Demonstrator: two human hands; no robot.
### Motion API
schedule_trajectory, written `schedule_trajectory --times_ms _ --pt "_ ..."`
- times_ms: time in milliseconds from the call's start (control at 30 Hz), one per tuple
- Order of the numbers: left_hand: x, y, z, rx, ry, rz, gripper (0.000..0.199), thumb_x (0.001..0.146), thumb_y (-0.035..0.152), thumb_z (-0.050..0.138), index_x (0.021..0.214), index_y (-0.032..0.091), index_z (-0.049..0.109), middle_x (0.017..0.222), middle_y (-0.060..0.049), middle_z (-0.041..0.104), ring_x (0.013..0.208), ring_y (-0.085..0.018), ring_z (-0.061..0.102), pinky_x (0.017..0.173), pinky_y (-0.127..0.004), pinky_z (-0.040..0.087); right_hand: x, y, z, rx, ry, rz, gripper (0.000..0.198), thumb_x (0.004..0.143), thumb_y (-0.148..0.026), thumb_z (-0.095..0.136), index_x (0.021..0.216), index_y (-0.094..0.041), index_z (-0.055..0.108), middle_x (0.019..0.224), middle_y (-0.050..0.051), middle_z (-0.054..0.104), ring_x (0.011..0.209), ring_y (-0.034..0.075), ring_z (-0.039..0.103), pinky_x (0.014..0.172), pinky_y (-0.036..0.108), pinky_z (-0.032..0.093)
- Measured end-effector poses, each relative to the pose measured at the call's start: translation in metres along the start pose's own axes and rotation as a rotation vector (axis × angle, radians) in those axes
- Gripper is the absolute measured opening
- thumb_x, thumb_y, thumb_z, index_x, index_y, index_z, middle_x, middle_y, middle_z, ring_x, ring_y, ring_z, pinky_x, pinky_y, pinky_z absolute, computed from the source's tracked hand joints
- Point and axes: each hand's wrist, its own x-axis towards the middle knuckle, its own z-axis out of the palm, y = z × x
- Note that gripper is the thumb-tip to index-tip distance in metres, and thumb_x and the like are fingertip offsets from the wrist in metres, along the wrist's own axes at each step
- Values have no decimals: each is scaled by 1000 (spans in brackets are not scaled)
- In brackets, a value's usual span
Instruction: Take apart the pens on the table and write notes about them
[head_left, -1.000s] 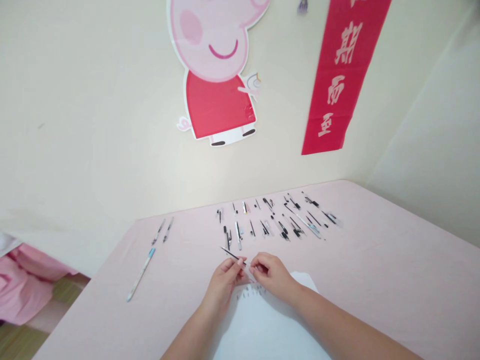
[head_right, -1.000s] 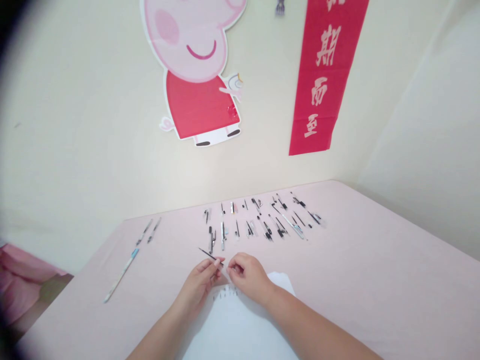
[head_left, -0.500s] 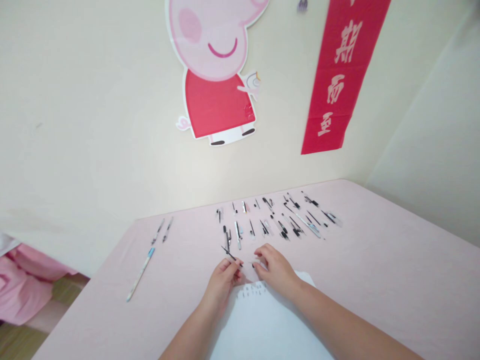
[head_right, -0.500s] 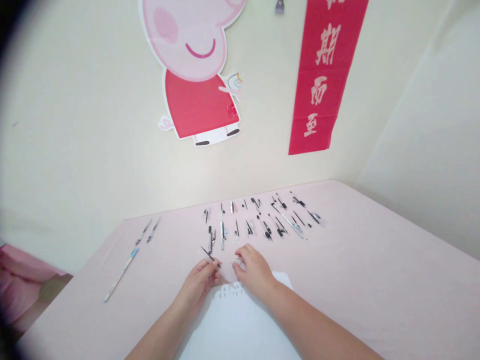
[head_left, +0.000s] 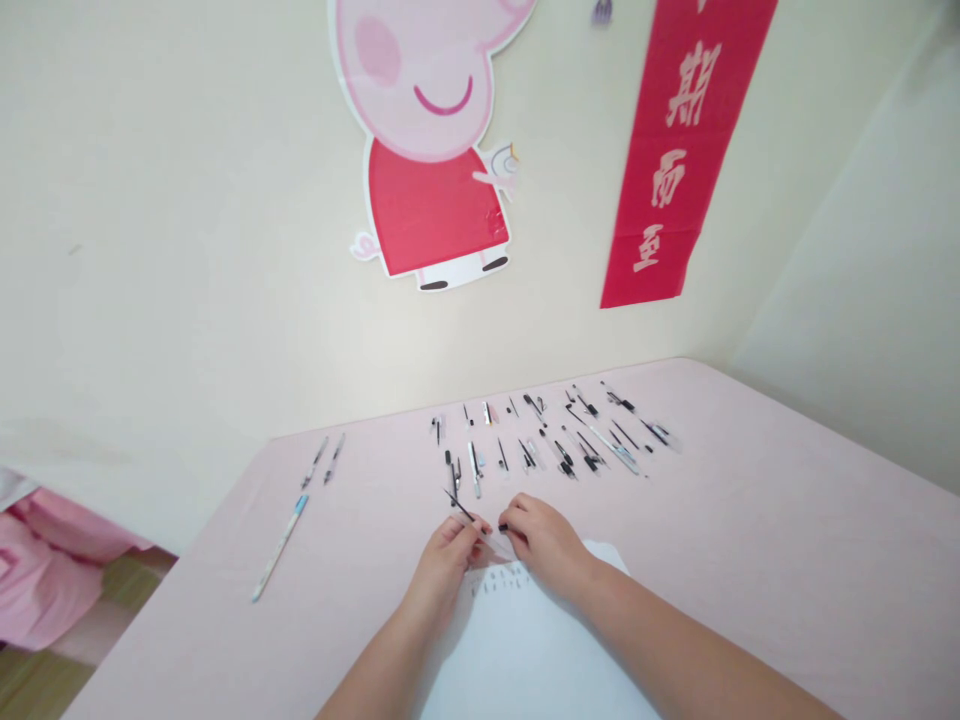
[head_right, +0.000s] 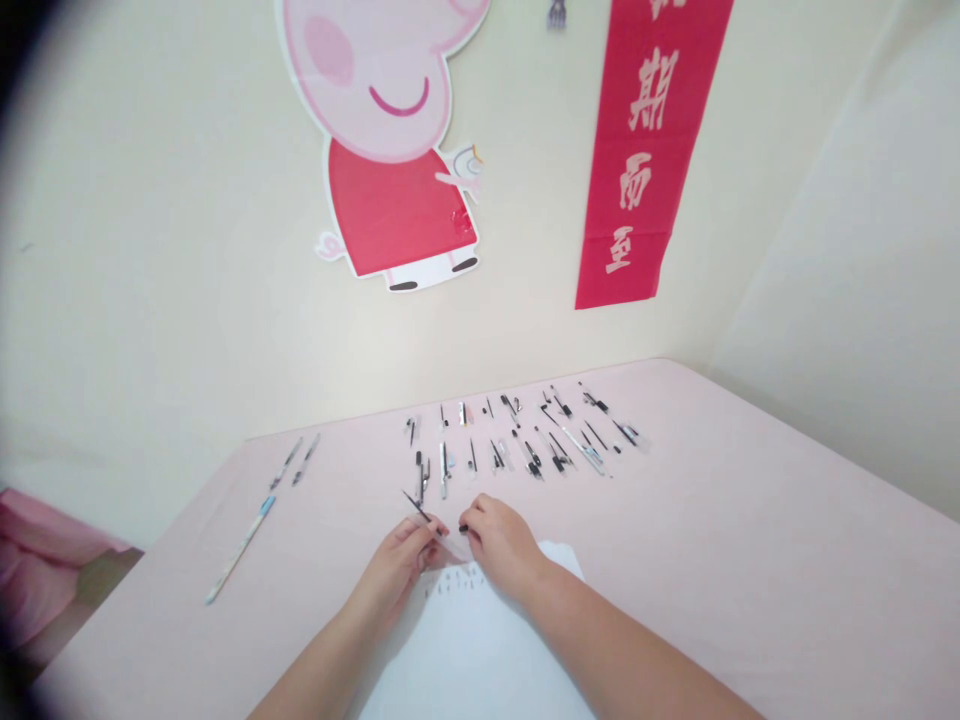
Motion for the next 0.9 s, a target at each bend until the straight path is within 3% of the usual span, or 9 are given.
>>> schedule_trajectory --times_ms 167,333,500,633,900 --pt "-2 3 2 -100 -56 -69 23 66 32 73 72 13 61 74 -7 68 69 -17 64 70 -30 50 0 -2 -3 -39 -11 6 18 80 -10 54 88 -19 68 85 5 60 79 16 56 70 25 42" --pt "-1 2 0 -77 12 -126 12 71 20 69 75 13 60 80 -10 70 68 -16 66 65 -26 52 1 1 -2 86 88 49 21 76 -6 54 86 -18 67 83 4 61 76 15 56 70 26 43" --pt "-3 1 2 -81 -12 -147 14 71 21 70 77 13 61 79 -9 71 69 -17 67 62 -25 52 0 -8 -1 315 234 35 20 76 -7 54 87 -19 66 80 2 59 65 12 54 64 24 44" --pt "-6 1 6 -107 -50 -170 15 71 20 71 80 12 63 78 -9 71 64 -14 66 58 -21 50 -3 -15 -1 376 224 -3 22 77 -8 54 90 -20 67 83 2 59 65 11 54 61 23 44" --pt "-7 -2 9 -219 -74 -194 9 74 14 69 82 8 67 77 -10 70 66 -13 65 65 -20 53 -5 -18 -3 285 177 -94 27 83 -9 50 99 -21 67 88 5 59 79 14 57 72 26 47"
